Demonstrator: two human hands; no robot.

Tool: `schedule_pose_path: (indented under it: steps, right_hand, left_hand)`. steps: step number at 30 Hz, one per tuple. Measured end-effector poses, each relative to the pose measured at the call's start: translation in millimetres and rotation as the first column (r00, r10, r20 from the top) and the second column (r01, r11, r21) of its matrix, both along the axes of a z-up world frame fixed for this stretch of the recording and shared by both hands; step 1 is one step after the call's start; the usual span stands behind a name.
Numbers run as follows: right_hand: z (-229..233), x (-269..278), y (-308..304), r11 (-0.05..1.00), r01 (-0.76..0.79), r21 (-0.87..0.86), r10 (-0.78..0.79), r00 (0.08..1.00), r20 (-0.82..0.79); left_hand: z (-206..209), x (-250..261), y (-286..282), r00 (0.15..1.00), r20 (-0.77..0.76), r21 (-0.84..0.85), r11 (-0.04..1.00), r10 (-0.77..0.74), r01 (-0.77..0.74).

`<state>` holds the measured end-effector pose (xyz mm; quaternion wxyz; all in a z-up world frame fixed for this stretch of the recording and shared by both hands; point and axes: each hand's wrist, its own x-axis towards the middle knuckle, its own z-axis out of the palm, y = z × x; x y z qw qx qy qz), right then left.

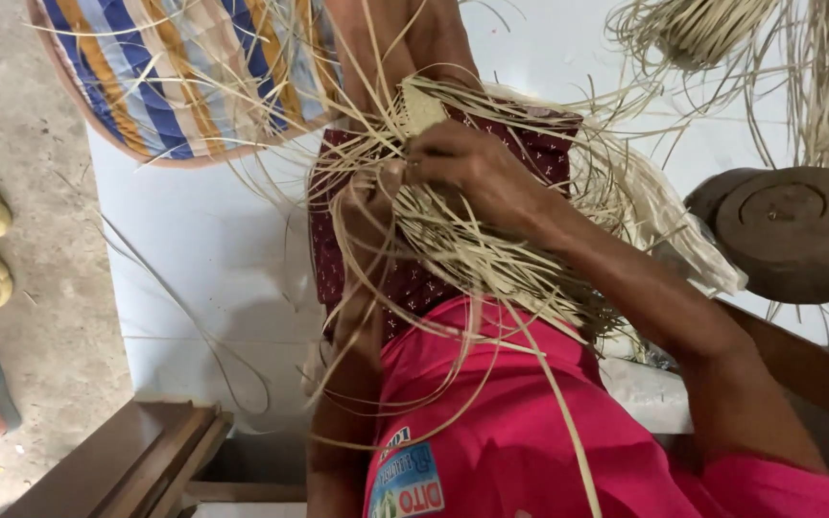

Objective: Weaving a hat using dried plant fibers by interlacing strands by hand.

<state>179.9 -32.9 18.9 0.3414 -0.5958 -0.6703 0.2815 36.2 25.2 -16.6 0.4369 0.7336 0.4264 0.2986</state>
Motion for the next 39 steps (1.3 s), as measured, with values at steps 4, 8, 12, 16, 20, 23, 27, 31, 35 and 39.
schedule_pose_path:
  steps: [4,8,12,16,20,23,27,31,35,39]
  right_hand:
    - [20,-4,0,0.939,0.126,-0.319,-0.232,0.918,-0.321]
    - [8,-8,24,0.878,0.111,-0.466,-0.397,0.714,-0.577]
    - [-6,1,31,0.846,0.093,-0.526,-0.449,0.656,-0.607]
    - [-63,10,20,0.998,0.043,-0.049,-0.054,0.965,-0.255]
    - [-91,16,15,0.999,0.041,-0.014,-0.043,0.952,-0.302]
    - [-55,8,1,0.996,0.095,-0.003,-0.094,0.978,-0.185]
    - [-66,-2,-20,0.979,0.063,0.195,-0.072,0.997,0.039]
    - [-37,-4,-21,0.971,0.099,0.219,-0.124,0.987,0.102]
    - [-59,0,2,0.946,0.152,0.285,-0.188,0.977,0.103]
    - [-18,0,29,0.907,0.094,-0.410,-0.359,0.682,-0.638]
  left_hand:
    - [-1,1,2,1.000,-0.021,-0.017,1.000,0.011,-0.011]
    - [-2,17,1,0.999,-0.042,-0.025,1.000,0.014,-0.015]
    - [1,11,1,0.997,-0.063,-0.026,0.999,0.038,-0.039]
    - [0,12,-3,0.995,-0.081,-0.046,0.997,0.053,-0.056]
    - [0,12,-7,0.993,-0.099,-0.065,0.996,0.061,-0.068]
    - [0,8,-3,0.990,-0.115,-0.073,0.993,0.084,-0.093]
    - [-1,1,-3,0.986,-0.135,-0.088,0.990,0.095,-0.108]
    - [-3,6,2,0.983,-0.154,-0.101,0.988,0.101,-0.118]
    - [2,7,-10,0.979,-0.171,-0.107,0.985,0.113,-0.132]
    - [-2,21,-2,0.973,-0.191,-0.107,0.983,0.130,-0.152]
